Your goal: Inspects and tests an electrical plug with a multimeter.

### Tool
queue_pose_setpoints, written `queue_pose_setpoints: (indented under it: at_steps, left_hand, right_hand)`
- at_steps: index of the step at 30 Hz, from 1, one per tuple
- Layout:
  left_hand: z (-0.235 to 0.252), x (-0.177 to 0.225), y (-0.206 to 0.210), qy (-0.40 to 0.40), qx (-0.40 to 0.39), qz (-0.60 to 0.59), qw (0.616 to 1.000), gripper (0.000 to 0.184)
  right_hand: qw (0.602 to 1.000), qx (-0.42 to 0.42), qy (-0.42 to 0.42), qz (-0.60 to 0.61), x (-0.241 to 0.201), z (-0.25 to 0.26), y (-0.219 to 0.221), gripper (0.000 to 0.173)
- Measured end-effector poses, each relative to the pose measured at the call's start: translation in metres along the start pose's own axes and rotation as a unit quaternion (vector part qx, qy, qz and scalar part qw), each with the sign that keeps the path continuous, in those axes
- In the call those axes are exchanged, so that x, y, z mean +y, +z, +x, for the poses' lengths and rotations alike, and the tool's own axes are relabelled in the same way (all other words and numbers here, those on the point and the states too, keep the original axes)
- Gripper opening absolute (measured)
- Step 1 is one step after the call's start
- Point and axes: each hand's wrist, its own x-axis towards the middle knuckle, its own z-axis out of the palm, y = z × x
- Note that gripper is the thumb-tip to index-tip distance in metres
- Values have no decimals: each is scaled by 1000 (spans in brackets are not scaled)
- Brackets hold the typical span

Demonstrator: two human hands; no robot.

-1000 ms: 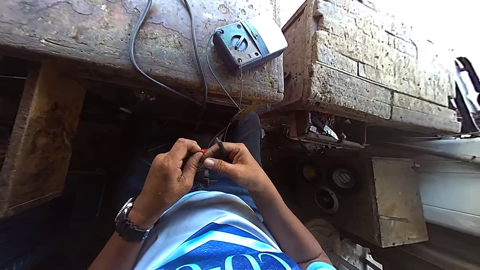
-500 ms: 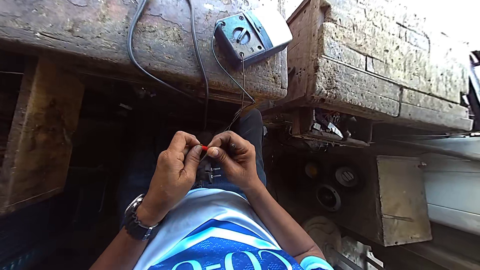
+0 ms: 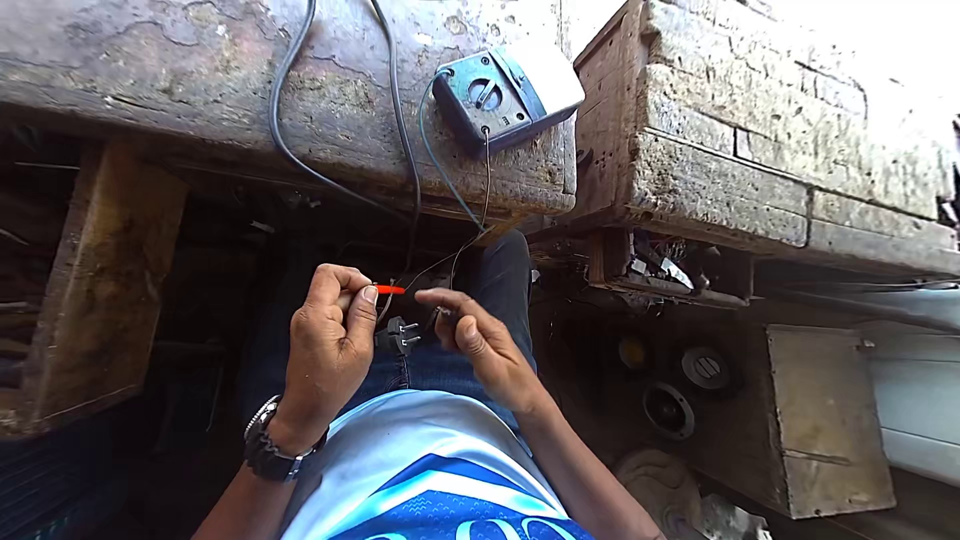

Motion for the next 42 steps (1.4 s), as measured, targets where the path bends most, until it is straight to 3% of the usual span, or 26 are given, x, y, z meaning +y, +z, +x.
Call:
queue_pose_setpoints:
  at_steps: [4,14,29,34,42]
  left_hand:
    - [3,-1,1,5,16,2,1000,11]
    - [5,-4,4,19,20,-13,1000,13]
    - [6,3,13,-19,28,-49,998,10]
    - [10,2,16,-1,76,-39,996,9]
    - [11,4,18,23,74,-13,997,10]
  right_hand:
    - [997,27,-65,20,7,6,12,28]
    - [992,27,-108,58,5,17,20,19]
    - [987,25,-130,87,10,22,19,22]
    - [985,37,-113,121,7,17,18,26]
    - [988,58,-118,86,8,19,21,18]
